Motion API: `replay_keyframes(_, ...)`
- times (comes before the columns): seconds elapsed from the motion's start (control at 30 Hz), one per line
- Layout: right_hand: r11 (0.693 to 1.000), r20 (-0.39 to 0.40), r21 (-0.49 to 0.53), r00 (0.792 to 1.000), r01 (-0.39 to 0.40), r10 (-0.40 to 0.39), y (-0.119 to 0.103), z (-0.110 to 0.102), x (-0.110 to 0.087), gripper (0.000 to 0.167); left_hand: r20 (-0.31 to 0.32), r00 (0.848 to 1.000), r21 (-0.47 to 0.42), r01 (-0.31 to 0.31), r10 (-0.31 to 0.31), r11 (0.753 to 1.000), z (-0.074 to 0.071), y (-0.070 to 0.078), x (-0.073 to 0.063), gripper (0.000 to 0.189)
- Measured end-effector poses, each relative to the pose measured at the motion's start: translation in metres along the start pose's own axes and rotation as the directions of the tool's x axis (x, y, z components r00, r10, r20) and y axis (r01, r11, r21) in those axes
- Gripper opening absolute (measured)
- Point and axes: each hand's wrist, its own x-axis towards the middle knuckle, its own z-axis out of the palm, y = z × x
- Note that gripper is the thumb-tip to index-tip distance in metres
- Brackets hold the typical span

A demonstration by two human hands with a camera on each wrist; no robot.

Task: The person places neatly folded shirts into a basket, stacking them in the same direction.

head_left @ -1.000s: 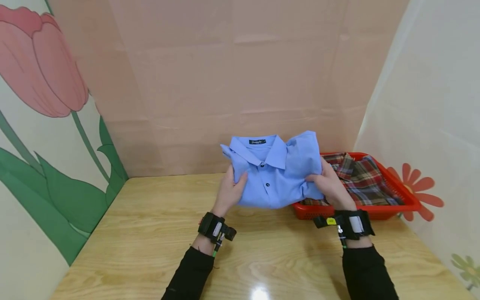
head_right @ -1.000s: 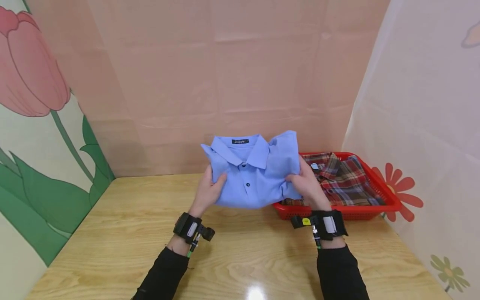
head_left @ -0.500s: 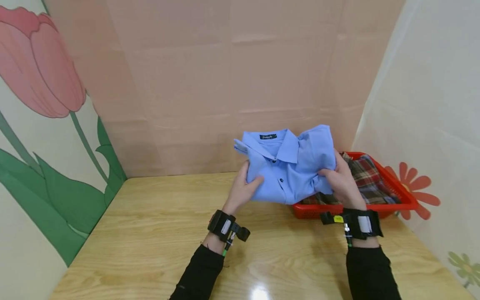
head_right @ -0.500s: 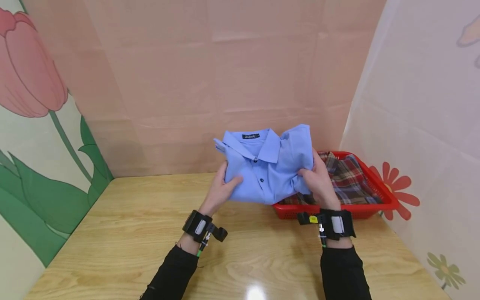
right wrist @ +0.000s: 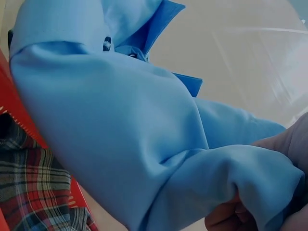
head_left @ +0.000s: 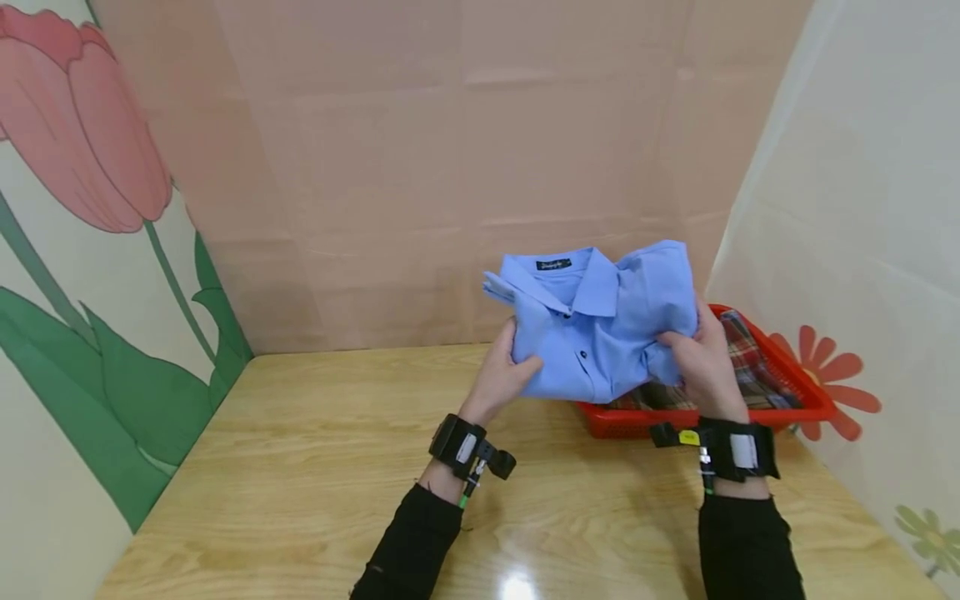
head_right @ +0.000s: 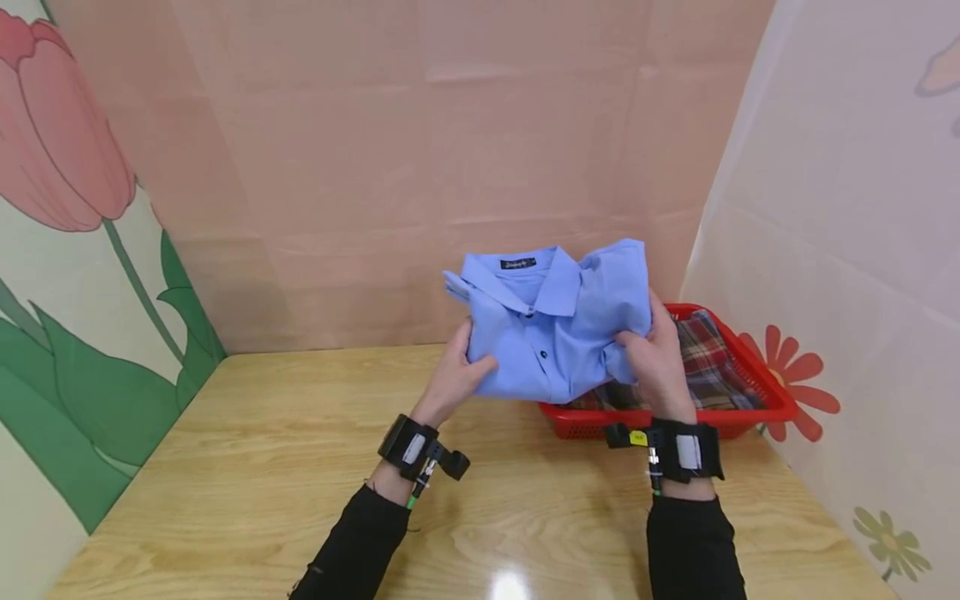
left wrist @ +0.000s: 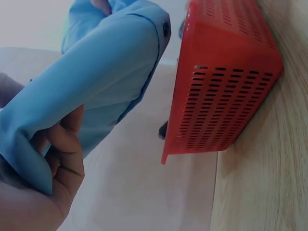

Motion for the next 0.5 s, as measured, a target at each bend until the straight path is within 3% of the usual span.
replay_keyframes(0.33, 1.000, -0.095, 0.003, 0.995, 0.015, -0.015, 0.005, -0.013, 0.000, 0.082, 0.136, 0.990, 0.015, 0.034, -0.036, 0.999, 0.019, -0.001, 0.010, 0.087)
replay_keyframes(0.5, 1.000, -0.110, 0.005, 0.994, 0.029, -0.028, 0.010, -0.015, 0.003, 0.082, 0.137, 0.989, 0.071, 0.053, -0.063, 0.996, 0.028, -0.007, 0.011, 0.084)
